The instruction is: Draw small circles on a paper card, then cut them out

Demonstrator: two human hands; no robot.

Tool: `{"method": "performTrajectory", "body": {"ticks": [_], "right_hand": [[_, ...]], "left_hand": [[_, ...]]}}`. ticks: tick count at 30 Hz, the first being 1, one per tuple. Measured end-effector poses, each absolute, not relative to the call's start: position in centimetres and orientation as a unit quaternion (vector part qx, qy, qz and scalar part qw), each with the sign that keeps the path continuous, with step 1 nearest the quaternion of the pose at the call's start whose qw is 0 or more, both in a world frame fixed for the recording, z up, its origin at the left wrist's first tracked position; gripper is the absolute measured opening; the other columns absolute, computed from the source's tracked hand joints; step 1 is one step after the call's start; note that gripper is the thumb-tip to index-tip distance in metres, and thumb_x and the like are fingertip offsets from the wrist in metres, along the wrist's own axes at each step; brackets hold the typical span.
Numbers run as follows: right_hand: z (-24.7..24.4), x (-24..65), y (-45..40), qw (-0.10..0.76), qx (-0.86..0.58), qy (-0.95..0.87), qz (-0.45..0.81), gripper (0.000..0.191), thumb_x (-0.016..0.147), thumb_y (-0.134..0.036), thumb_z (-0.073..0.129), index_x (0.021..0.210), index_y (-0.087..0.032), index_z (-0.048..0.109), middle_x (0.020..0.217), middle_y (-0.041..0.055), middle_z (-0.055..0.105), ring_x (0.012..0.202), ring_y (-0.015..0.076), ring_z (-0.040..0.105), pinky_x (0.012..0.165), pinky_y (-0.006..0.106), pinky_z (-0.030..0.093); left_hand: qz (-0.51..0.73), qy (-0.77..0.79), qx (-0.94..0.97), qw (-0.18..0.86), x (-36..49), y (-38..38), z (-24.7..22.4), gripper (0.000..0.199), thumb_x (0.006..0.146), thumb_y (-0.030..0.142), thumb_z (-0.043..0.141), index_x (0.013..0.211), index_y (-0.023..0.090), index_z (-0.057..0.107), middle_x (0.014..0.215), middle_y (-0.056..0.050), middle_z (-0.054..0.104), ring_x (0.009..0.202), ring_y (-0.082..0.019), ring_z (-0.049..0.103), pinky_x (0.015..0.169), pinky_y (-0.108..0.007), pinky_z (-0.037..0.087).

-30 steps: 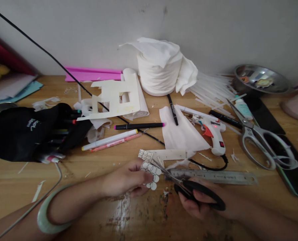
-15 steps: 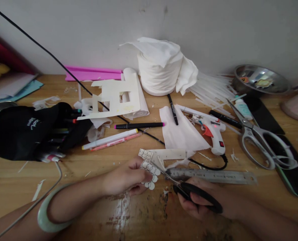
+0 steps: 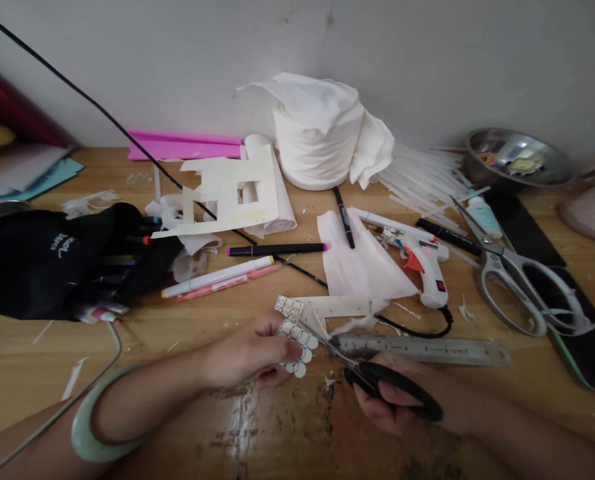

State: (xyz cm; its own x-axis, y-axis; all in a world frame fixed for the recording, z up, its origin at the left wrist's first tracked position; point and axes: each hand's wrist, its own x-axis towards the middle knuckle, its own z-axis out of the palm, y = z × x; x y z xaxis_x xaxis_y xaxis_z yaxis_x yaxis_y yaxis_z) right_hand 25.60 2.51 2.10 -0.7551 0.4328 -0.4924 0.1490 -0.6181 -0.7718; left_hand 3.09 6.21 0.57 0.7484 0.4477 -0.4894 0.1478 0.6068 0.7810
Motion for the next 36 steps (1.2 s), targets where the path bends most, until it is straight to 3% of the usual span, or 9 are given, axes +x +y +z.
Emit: {"method": "performTrajectory", "body": {"ticks": [36], "right_hand": [[2.63,25.43,2.56,0.072,-0.361,-0.456,0.81,0.053,0.066,-0.068,0.047,0.056,-0.017,0.041,0.046,-0.0054,0.037,0.04,0.0043,0.029,0.039,0.02,0.02]], "left_hand": [[0.162,0.324,0.363,0.858,3.23,6.03,0.62,0.024,0.065,0.029,0.058,0.05,0.014,0.046,0.039,0.007,0.038,0.03,-0.003,0.032,0.03,-0.015,0.017]]}}
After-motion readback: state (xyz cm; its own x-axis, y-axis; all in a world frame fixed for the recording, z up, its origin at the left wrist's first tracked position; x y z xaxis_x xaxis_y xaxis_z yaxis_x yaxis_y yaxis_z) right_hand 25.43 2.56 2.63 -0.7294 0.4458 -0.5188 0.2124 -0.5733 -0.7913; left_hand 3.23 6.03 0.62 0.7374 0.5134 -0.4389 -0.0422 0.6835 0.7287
